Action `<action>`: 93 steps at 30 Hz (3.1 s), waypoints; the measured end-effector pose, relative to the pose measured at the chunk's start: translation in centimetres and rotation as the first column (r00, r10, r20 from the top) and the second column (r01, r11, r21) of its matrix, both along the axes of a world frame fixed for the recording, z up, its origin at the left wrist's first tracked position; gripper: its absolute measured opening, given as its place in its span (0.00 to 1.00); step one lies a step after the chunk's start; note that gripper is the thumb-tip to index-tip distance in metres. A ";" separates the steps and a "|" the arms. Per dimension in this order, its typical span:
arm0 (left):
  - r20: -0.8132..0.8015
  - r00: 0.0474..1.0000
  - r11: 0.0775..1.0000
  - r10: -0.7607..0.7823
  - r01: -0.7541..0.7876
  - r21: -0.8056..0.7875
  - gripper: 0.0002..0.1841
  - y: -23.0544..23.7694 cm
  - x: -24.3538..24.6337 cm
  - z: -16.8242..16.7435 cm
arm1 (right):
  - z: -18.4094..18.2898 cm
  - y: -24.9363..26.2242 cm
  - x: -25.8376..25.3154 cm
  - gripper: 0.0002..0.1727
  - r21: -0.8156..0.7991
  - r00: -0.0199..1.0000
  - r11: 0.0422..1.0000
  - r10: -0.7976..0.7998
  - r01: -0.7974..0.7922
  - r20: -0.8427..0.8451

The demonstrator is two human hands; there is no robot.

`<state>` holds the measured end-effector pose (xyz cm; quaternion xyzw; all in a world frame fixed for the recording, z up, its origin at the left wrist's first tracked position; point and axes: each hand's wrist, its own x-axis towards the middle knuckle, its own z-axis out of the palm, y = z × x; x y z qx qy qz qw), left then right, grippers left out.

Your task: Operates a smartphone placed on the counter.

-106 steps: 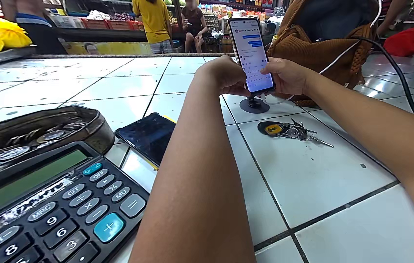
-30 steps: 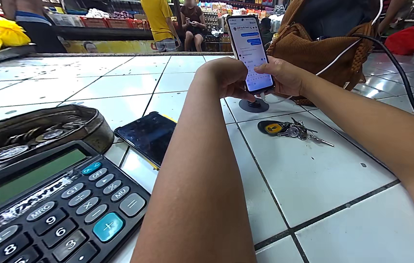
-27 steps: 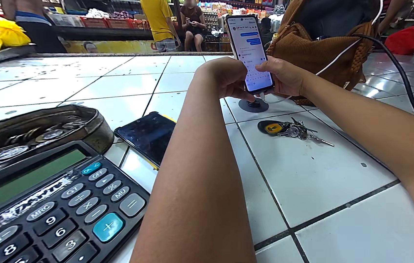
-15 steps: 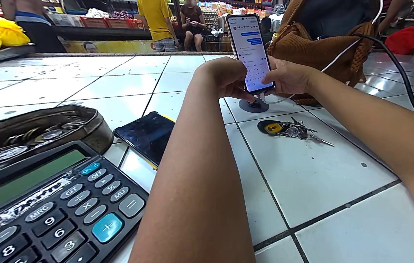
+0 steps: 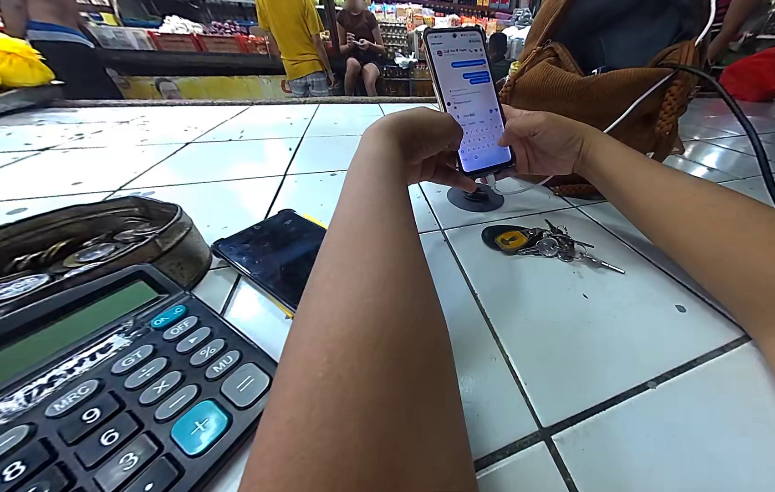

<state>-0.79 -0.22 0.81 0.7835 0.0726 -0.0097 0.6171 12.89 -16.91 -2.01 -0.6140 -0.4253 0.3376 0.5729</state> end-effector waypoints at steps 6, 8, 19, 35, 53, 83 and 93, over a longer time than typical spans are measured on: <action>-0.009 1.000 1.000 0.000 0.000 0.002 0.17 0.1 0.0 0.0 | 0.0 0.1 0.1 0.26 -0.011 0.998 0.999 -0.046 0.046 -0.044; -0.001 1.000 1.000 0.006 -0.006 0.010 0.16 0.0 -0.1 0.0 | 0.1 0.0 -0.1 0.27 -0.017 0.997 0.998 -0.060 0.060 -0.041; -0.008 1.000 1.000 -0.019 0.019 0.021 0.16 0.2 -0.1 0.0 | 0.3 -0.1 0.1 0.28 -0.021 0.999 1.000 -0.005 0.004 -0.047; -0.025 0.995 0.991 0.101 -0.098 0.092 0.11 -0.3 -0.3 0.5 | -0.2 0.5 -0.4 0.28 0.006 0.999 1.000 -0.019 0.019 0.045; -0.035 0.993 0.989 0.115 -0.111 0.095 0.15 -0.5 -0.5 0.6 | 0.0 0.9 -1.5 0.27 0.012 0.990 0.990 -0.137 0.138 -0.037; -0.008 0.998 0.995 0.066 -0.066 0.080 0.12 0.0 -0.3 0.2 | -0.1 1.0 -0.9 0.22 -0.008 0.993 0.993 -0.119 0.119 0.000; 0.004 0.995 0.990 0.097 -0.097 0.101 0.14 -0.2 -0.3 0.2 | -0.1 0.9 -1.0 0.24 -0.002 0.996 0.997 -0.082 0.082 0.030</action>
